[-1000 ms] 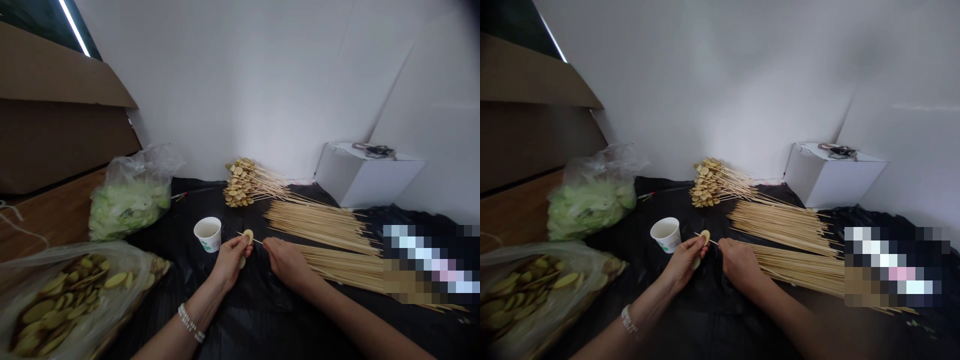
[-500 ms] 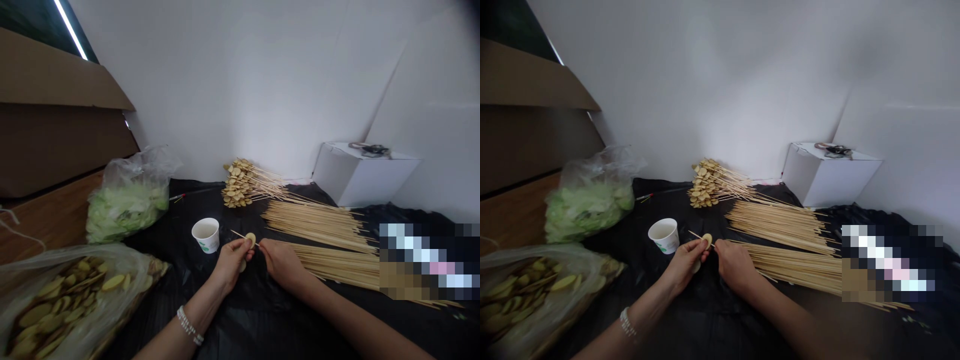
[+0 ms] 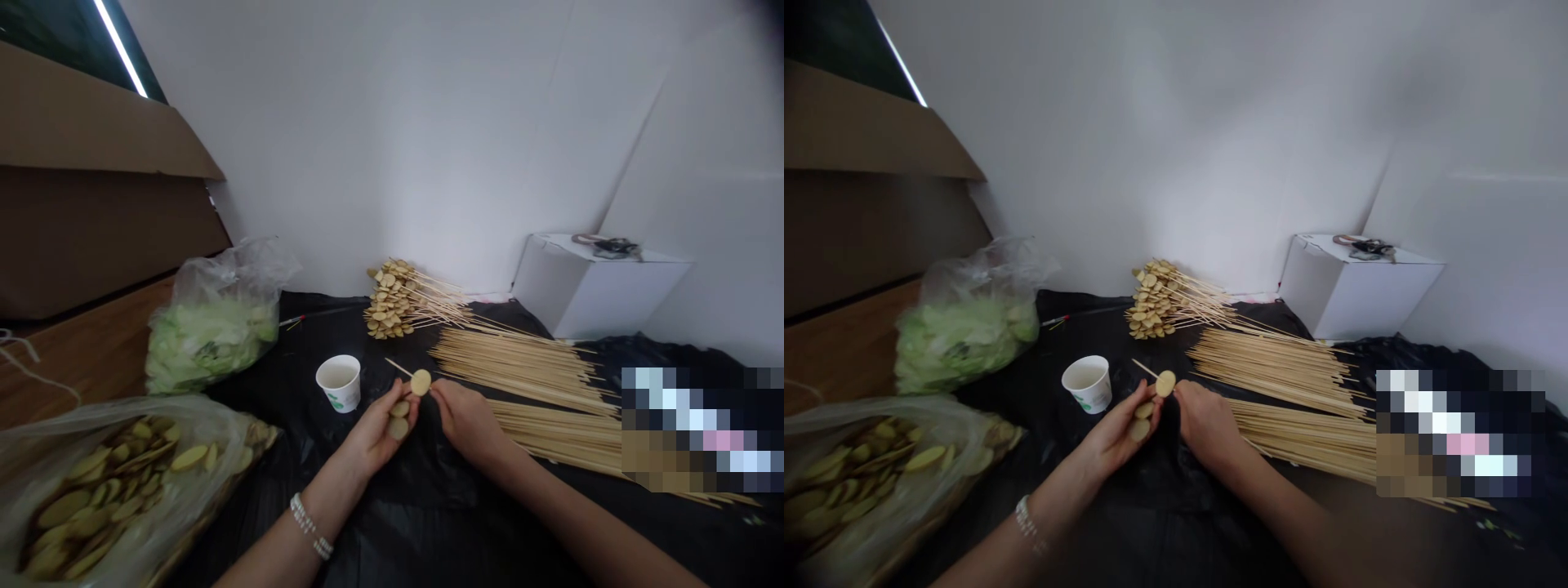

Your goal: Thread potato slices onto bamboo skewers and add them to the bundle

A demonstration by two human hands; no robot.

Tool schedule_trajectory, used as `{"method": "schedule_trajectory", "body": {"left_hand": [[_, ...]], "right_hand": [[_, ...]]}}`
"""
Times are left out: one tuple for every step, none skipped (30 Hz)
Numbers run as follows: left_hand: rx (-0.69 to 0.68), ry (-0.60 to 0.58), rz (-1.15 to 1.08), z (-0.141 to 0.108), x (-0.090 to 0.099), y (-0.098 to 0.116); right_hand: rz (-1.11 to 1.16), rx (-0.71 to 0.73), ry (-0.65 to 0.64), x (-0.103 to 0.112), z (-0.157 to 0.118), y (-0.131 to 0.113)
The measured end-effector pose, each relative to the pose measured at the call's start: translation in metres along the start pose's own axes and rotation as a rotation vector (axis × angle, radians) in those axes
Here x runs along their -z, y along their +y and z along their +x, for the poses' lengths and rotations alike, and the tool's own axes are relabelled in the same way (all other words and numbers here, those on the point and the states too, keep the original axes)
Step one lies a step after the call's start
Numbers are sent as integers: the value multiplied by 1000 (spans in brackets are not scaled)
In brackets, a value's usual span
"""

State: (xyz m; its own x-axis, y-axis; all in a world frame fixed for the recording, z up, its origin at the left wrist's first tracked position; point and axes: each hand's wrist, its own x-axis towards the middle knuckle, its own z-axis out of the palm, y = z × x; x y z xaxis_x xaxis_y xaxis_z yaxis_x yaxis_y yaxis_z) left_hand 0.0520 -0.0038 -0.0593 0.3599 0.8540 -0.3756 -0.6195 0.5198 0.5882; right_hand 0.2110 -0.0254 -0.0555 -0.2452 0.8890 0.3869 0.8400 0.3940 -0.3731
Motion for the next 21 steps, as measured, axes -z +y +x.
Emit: {"method": "schedule_trajectory", "body": {"left_hand": [[53, -16, -69, -2, 0, 4], [94, -36, -123, -3, 0, 7], [122, -59, -160, -4, 0, 9], [137, -86, -184, -5, 1, 10], [144, -114, -197, -6, 2, 11], [149, -142, -199, -6, 3, 10], [148, -166, -191, -6, 4, 9], [141, -182, -174, -5, 5, 8], [127, -189, -154, -4, 6, 6], [110, -189, -132, -3, 6, 5], [93, -185, -113, -1, 7, 3], [79, -177, -97, 0, 7, 3], [69, -167, -84, 0, 7, 2], [61, -158, -72, 1, 8, 2], [52, -150, -63, 1, 8, 2], [44, -143, -54, 2, 8, 2], [36, -138, -46, 2, 8, 2], [29, -136, -42, 2, 9, 2], [25, -136, -42, 3, 9, 3], [25, -138, -45, 3, 9, 3], [29, -137, -52, 4, 9, 3]], "right_hand": [[0, -9, 32, 2, 1, 2], [-4, -13, 62, 3, 1, 4], [-8, -12, 86, 4, 2, 6], [-13, -7, 107, 5, 2, 8], [-17, -1, 127, 5, 2, 11], [-20, 6, 146, 5, 3, 13], [-21, 16, 159, 5, 3, 15], [-21, 25, 167, 4, 2, 17], [-23, 32, 170, 4, 2, 18], [-28, 36, 170, 4, 2, 19], [-35, 37, 167, 4, 2, 19], [-45, 36, 165, 4, 2, 19], [-53, 35, 164, 4, 2, 20], [-59, 36, 163, 5, 2, 20], [-63, 39, 160, 5, 2, 19], [-65, 43, 157, 5, 2, 19], [-65, 47, 153, 5, 2, 19], [-65, 51, 146, 5, 2, 19], [-66, 53, 138, 5, 2, 19], [-65, 56, 129, 5, 1, 19], [-63, 58, 121, 5, 1, 19]]}}
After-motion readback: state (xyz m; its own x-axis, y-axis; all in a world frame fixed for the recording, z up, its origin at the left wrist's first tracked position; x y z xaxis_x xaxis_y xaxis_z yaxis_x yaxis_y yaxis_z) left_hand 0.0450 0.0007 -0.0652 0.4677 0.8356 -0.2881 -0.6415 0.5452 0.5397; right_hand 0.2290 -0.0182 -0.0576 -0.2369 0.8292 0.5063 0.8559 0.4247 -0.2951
